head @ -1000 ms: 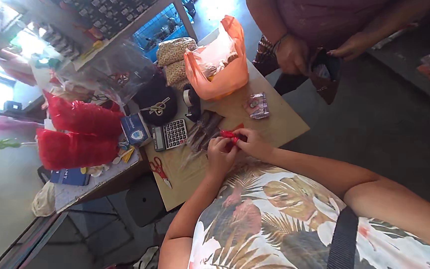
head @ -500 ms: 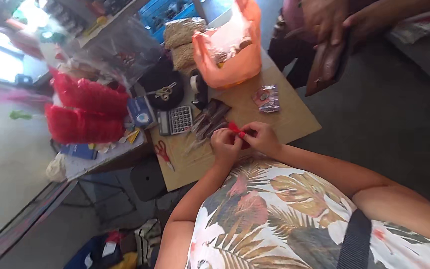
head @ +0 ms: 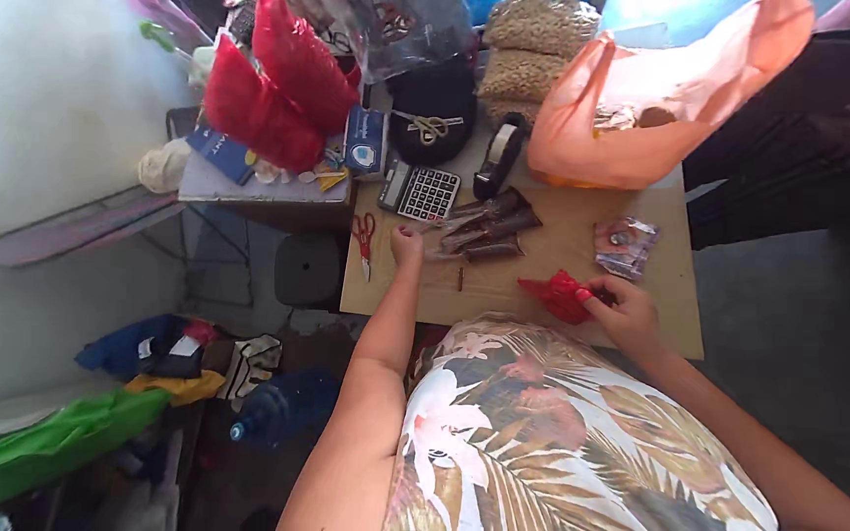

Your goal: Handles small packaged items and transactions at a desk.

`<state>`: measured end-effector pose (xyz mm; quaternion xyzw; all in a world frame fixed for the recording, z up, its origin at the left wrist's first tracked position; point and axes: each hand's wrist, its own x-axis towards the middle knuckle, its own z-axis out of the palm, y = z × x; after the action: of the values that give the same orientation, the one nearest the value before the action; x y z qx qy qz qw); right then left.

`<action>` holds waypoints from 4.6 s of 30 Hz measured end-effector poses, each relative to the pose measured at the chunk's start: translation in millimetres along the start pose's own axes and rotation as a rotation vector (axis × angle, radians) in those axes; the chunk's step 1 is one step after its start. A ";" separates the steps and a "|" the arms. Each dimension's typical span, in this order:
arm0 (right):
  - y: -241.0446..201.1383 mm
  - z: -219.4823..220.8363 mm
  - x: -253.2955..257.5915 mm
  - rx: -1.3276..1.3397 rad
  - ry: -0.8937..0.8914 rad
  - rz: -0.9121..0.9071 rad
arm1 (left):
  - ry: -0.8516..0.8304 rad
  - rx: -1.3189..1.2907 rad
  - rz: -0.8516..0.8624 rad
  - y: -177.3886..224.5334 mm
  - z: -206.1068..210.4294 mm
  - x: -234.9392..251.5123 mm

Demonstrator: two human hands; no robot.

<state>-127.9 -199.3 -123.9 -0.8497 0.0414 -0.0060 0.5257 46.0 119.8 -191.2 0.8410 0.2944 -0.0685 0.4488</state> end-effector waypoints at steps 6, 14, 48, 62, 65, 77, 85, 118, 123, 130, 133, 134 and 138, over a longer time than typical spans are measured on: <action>-28.6 26.5 -12.0 0.019 0.095 0.144 | 0.092 -0.294 -0.207 -31.0 -8.0 108.4; -51.8 59.1 -26.1 0.094 0.242 0.218 | -0.075 -0.175 -0.206 -15.1 -21.8 156.4; -77.9 56.5 8.3 0.209 0.514 0.313 | -0.164 0.442 0.579 -46.9 -85.9 128.3; -74.0 66.2 15.8 0.242 0.491 0.290 | -0.268 0.800 0.674 -115.2 -81.8 84.5; -74.5 70.7 13.9 0.246 0.462 0.281 | -0.293 0.783 0.620 -109.5 -82.0 82.5; -74.2 69.8 3.9 0.247 0.508 0.295 | -0.239 0.736 0.620 -96.8 -79.9 85.5; -71.8 72.8 -0.3 0.256 0.516 0.303 | -0.341 0.772 0.669 -89.9 -62.1 75.1; -75.6 71.8 -4.1 0.263 0.506 0.300 | -0.420 0.880 0.707 -56.5 -42.0 49.3; -74.9 71.0 -6.3 0.255 0.515 0.305 | -0.528 0.946 0.648 -70.0 -37.4 36.4; -75.1 67.7 -7.3 0.237 0.517 0.300 | -0.464 0.865 0.587 -27.9 -46.1 64.1; -74.1 67.5 -8.6 0.257 0.523 0.301 | -0.416 0.886 0.556 -19.0 -43.4 82.6; -74.3 67.9 -8.6 0.260 0.523 0.300 | -0.418 0.907 0.555 -19.0 -41.6 86.7; -74.7 68.1 -9.0 0.262 0.522 0.311 | -0.443 0.956 0.544 -20.7 -38.3 90.3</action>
<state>-128.4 -104.7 -87.3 -0.7281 0.3029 -0.1483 0.5967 102.5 198.2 -217.8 0.9608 -0.0959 -0.2499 0.0722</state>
